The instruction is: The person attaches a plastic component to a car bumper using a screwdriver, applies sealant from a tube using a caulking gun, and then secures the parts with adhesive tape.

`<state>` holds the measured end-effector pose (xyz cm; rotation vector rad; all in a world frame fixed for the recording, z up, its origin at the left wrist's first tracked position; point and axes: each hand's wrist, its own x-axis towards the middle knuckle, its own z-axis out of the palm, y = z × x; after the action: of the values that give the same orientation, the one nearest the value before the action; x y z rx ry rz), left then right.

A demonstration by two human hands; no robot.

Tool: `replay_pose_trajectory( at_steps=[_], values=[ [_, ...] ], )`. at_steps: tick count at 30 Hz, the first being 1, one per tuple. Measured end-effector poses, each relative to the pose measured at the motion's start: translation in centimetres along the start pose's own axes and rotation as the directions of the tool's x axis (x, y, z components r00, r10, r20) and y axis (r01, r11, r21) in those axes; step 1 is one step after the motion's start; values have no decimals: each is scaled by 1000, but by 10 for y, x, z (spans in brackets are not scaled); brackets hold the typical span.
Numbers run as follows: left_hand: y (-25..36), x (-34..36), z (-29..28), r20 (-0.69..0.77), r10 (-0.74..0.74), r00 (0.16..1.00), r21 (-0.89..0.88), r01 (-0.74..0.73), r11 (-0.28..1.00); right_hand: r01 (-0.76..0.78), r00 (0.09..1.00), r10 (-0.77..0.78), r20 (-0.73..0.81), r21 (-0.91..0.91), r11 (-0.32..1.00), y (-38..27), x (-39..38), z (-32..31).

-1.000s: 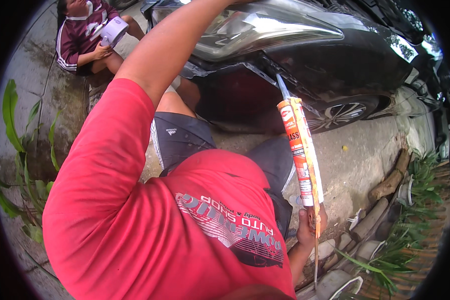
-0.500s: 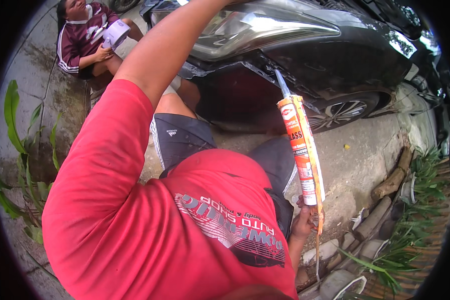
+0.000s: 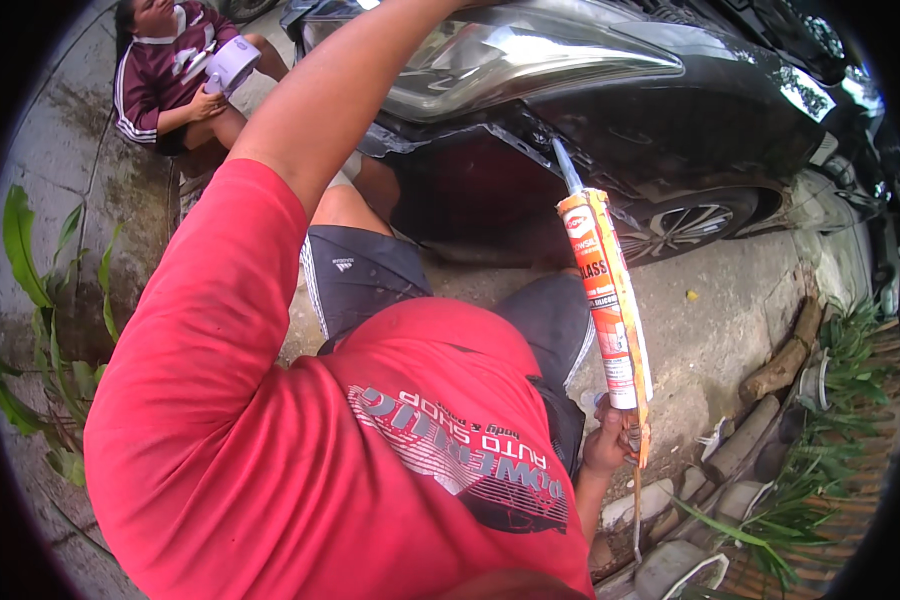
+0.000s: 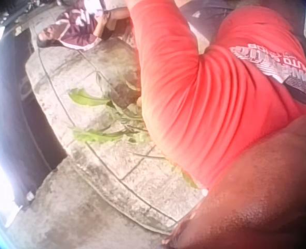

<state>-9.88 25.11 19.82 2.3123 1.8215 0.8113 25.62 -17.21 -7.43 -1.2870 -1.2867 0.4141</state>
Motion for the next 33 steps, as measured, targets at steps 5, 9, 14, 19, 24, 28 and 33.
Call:
replay_pose_trajectory(
  at_steps=[5,9,14,19,24,28,33],
  values=[
    [-2,1,1,-2,5,1000,-8,-5,1000,-49,998,48,-40,-25,998,12,-10,-7],
    [0,2,1,14,-9,1000,-5,9,1000,-134,990,133,-37,-6,991,12,-14,-11],
    [-5,5,3,-5,0,1000,12,1,1000,-82,996,81,-47,-24,996,30,-22,-18],
    [-1,4,3,17,-10,1000,-6,10,1000,-98,990,97,-103,-7,995,30,-23,-14],
    [-8,8,6,-5,9,1000,-7,-9,1000,-185,967,187,-170,31,982,40,-35,-24],
    [-8,9,6,-1,19,1000,-9,-19,1000,-235,946,256,-199,125,964,33,-33,-21],
    [-8,8,7,-3,26,1000,-4,-26,1000,-239,968,251,-12,258,936,9,-14,-21]
  ],
)
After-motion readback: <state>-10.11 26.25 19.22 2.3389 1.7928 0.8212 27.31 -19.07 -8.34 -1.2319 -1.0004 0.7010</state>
